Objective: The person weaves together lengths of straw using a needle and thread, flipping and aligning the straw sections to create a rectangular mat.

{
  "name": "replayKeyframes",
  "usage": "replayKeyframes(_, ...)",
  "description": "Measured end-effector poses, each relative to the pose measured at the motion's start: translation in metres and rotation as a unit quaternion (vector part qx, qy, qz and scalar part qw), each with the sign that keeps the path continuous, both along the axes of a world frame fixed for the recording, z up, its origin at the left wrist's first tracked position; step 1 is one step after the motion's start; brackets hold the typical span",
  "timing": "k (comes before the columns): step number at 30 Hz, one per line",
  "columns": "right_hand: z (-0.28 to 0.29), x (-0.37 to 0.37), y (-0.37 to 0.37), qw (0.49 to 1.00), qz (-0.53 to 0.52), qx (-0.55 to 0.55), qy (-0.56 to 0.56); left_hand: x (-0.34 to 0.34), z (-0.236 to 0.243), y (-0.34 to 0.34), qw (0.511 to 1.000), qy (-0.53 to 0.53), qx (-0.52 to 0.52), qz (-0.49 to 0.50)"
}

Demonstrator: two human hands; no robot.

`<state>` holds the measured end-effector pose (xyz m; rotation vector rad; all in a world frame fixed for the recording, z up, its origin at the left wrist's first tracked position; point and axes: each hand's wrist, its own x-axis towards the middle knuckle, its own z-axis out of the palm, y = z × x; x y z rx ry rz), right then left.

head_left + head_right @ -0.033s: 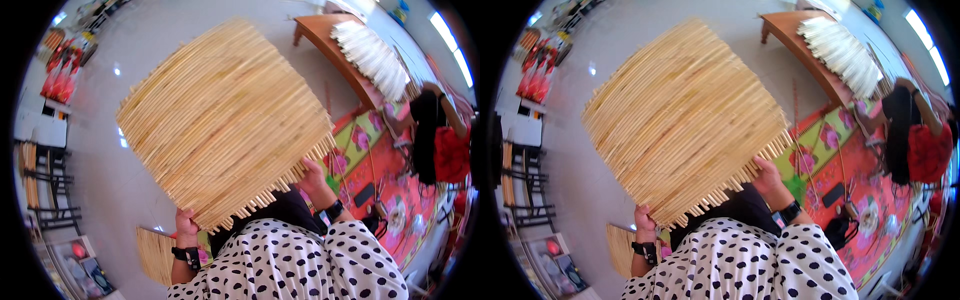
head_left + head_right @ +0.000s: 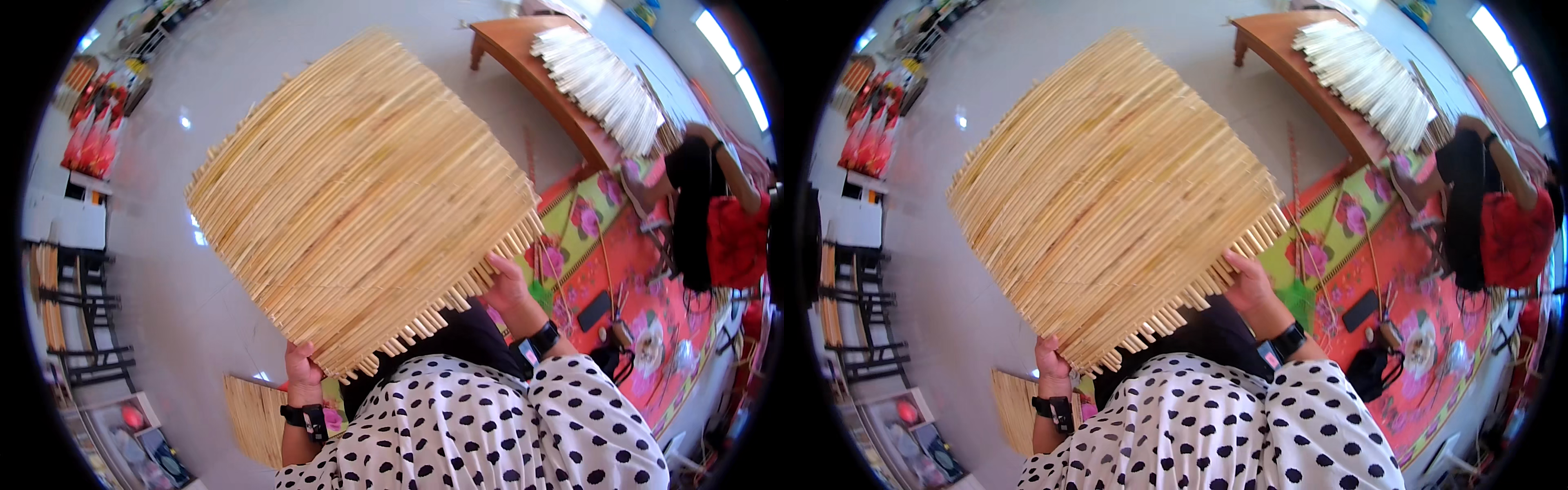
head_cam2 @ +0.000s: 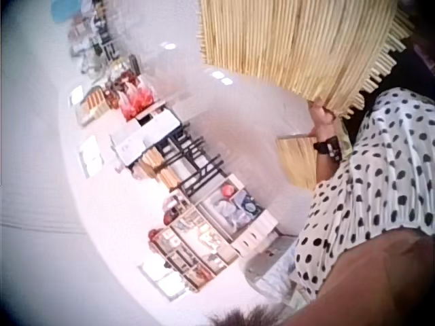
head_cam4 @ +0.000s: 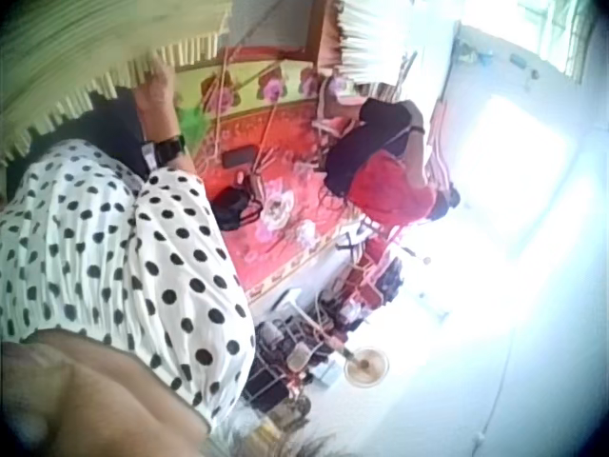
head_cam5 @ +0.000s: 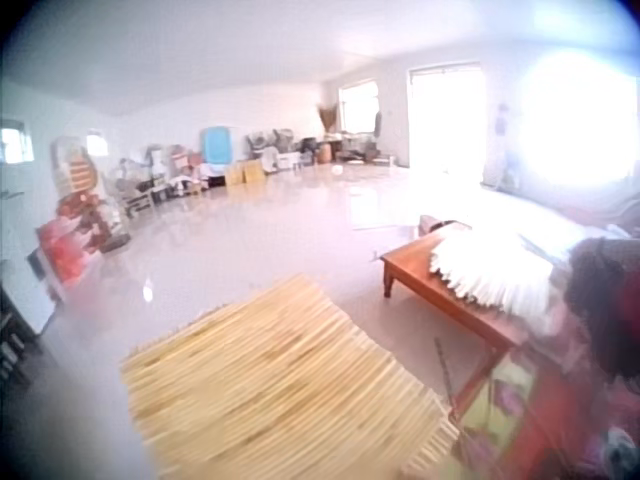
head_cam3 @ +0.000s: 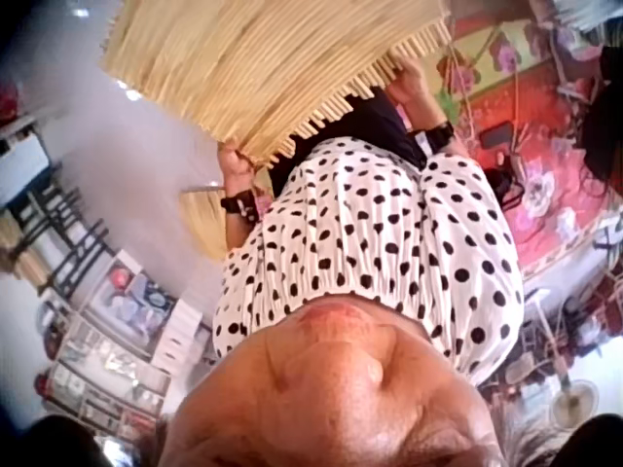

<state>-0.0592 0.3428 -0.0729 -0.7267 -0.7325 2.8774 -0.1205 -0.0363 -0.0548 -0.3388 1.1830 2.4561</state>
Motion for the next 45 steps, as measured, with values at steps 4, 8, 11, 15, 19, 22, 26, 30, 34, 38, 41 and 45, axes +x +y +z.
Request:
replayKeyframes(4, 0.030, -0.004, -0.009, 0.998, -0.013, 0.038, 0.044, 0.000, -0.004, -0.001, 1.000, 0.007, -0.019, -0.013)
replayKeyframes(8, 0.037, -0.003, -0.012, 0.996, -0.028, 0.066, 0.053, -0.001, -0.007, 0.003, 0.999, 0.001, -0.036, -0.034)
replayKeyframes(11, 0.048, -0.002, -0.013, 0.996, -0.034, 0.076, 0.022, -0.005, -0.008, 0.006, 0.996, -0.036, -0.057, -0.062)
replayKeyframes(15, 0.051, -0.005, -0.016, 0.995, -0.050, 0.090, 0.009, -0.018, 0.000, 0.006, 0.973, -0.046, -0.159, -0.162)
replayKeyframes(19, 0.056, -0.007, -0.021, 0.990, -0.054, 0.127, 0.023, -0.035, 0.014, 0.002, 0.869, -0.011, -0.455, -0.195)
replayKeyframes(22, 0.062, -0.008, -0.026, 0.984, -0.056, 0.168, 0.016, -0.051, 0.021, 0.010, 0.801, 0.168, -0.544, -0.184)
replayKeyframes(26, 0.078, -0.010, -0.028, 0.948, -0.012, 0.318, 0.025, -0.070, 0.105, 0.106, 0.736, 0.351, -0.527, -0.240)
replayKeyframes(30, 0.100, -0.017, -0.033, 0.904, 0.014, 0.421, 0.075, -0.067, 0.167, 0.195, 0.768, 0.420, -0.386, -0.292)
replayKeyframes(34, 0.099, -0.018, -0.034, 0.852, 0.019, 0.518, 0.075, -0.070, 0.167, 0.264, 0.733, 0.517, -0.373, -0.238)
replayKeyframes(38, 0.105, -0.021, -0.042, 0.819, 0.028, 0.569, 0.063, -0.067, 0.163, 0.288, 0.668, 0.590, -0.433, -0.136)
replayKeyframes(41, 0.111, -0.020, -0.042, 0.817, 0.033, 0.572, 0.066, -0.065, 0.162, 0.288, 0.698, 0.565, -0.420, -0.131)
replayKeyframes(45, 0.116, -0.018, -0.040, 0.816, 0.057, 0.574, 0.051, -0.065, 0.160, 0.281, 0.777, 0.481, -0.368, -0.171)
